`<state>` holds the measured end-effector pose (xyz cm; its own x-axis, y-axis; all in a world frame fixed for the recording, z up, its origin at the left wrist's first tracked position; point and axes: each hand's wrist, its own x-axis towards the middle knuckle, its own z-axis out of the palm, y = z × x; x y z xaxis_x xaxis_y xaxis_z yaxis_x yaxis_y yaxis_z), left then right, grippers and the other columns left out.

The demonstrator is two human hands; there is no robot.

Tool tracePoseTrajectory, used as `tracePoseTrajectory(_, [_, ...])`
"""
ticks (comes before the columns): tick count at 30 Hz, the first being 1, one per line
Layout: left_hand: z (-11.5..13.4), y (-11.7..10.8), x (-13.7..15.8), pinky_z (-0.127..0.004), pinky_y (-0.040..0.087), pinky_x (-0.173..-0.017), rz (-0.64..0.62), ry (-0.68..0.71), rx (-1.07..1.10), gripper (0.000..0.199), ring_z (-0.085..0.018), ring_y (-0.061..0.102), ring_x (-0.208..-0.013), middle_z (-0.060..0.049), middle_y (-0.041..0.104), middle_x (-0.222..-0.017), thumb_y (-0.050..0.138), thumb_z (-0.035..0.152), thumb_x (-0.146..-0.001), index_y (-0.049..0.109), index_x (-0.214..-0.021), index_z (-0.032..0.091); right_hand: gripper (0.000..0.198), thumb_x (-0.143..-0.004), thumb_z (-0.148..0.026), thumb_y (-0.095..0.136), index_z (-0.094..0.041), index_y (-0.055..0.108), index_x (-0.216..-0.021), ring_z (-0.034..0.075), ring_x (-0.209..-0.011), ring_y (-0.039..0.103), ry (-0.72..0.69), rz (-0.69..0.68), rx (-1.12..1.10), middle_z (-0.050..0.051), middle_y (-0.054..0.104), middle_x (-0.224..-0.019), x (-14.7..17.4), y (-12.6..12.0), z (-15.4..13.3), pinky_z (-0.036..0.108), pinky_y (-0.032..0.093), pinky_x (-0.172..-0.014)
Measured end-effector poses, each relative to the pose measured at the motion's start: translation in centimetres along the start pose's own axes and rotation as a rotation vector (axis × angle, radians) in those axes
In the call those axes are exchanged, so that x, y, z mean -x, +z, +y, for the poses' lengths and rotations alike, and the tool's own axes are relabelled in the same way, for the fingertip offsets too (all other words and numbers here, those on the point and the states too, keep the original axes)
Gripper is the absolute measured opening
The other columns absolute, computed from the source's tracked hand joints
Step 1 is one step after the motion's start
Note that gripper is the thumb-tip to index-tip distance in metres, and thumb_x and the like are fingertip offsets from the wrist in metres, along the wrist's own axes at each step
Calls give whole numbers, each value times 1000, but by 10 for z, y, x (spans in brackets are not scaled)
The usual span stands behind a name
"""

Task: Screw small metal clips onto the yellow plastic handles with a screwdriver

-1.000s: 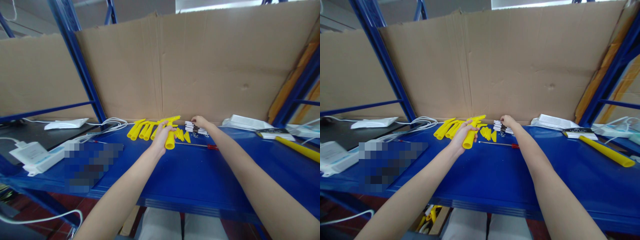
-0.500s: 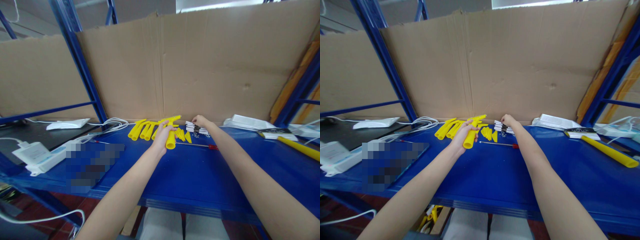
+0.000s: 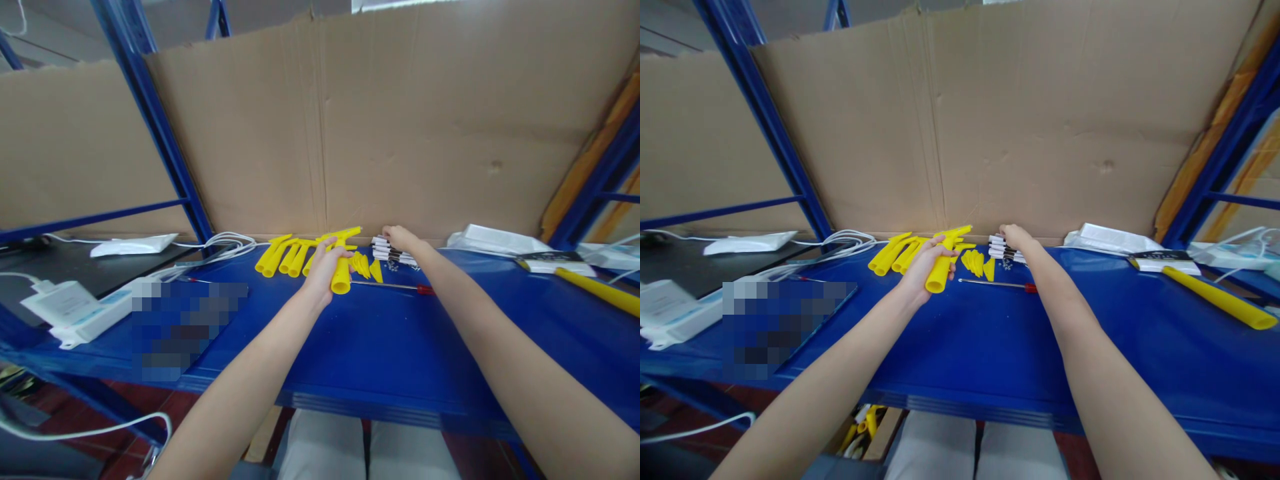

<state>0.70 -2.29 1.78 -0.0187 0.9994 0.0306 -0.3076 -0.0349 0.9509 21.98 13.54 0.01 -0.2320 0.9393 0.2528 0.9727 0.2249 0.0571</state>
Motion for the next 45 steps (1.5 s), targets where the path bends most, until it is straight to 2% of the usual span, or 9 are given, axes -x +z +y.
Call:
tracePoseTrajectory(5, [0, 1, 1, -20, 37, -37, 12, 12, -9, 66, -9, 49, -38, 1, 59, -70, 53, 7, -61, 38, -125, 19, 31, -92, -17, 34, -12, 55, -115, 26, -102, 62, -56, 35, 102, 19, 66, -108, 11, -7, -5, 30, 42, -77])
tracePoseTrajectory(11, [0, 2, 1, -20, 37, -39, 26, 23, -29, 65, -9, 49, -40, 2, 58, -69, 53, 7, -61, 40, -123, 21, 32, -94, -25, 33, -14, 55, -114, 26, -105, 60, -122, 27, 171, 18, 65, -111, 22, -16, -12, 33, 42, -81])
tracePoseTrajectory(18, [0, 2, 0, -21, 36, -39, 31, 28, -50, 62, -9, 48, -40, 2, 57, -70, 53, 7, -61, 40, -120, 21, 37, -95, -32, 32, -14, 58, -114, 25, -100, 62, -48, -36, 108, 17, 67, -108, 38, -25, -13, 30, 42, -76])
tracePoseTrajectory(21, [-2, 1, -1, -21, 37, -41, 26, 41, -45, 62, -9, 48, -40, 1, 57, -72, 53, 7, -60, 40, -119, 21, 43, -94, -40, 33, -14, 60, -114, 24, -98, 63, -66, -79, 43, 16, 67, -109, 43, -28, -13, 28, 43, -75])
tracePoseTrajectory(26, [0, 2, 0, -22, 38, -42, 31, 25, -69, 63, -9, 47, -41, -2, 59, -79, 52, 6, -59, 39, -119, 21, 61, -83, -55, 50, -12, 53, -127, 26, -103, 61, -153, -132, -83, 16, 61, -122, 43, -25, -4, 29, 44, -81])
tracePoseTrajectory(32, [0, 1, -1, -21, 38, -43, 41, 28, -87, 66, -9, 47, -42, -2, 59, -81, 51, 7, -60, 38, -123, 20, 88, -62, -42, 75, -15, 40, -138, 26, -115, 55, -259, -132, -178, 13, 53, -134, 37, -9, 11, 32, 42, -95])
tracePoseTrajectory(36, [-4, -1, -4, -21, 39, -43, 40, 32, -66, 65, -8, 49, -43, -1, 58, -78, 52, 6, -62, 39, -124, 21, 81, -64, -41, 73, -16, 43, -136, 29, -113, 56, -276, -101, -182, 13, 55, -131, 33, -5, 12, 36, 44, -95])
tracePoseTrajectory(41, [-4, -1, -5, -21, 38, -42, 42, 28, -55, 63, -9, 49, -43, 0, 58, -75, 52, 5, -63, 39, -124, 20, 68, -72, -43, 66, -16, 47, -132, 27, -107, 60, -304, -86, -189, 13, 59, -126, 28, -2, 14, 35, 46, -92])
tracePoseTrajectory(45, [-3, -1, -5, -21, 38, -41, 38, 31, -70, 63, -9, 49, -42, 0, 57, -74, 51, 5, -64, 39, -123, 19, 70, -73, -45, 66, -18, 45, -134, 26, -111, 58, -314, -30, -181, 12, 58, -128, 22, 8, 21, 36, 44, -94])
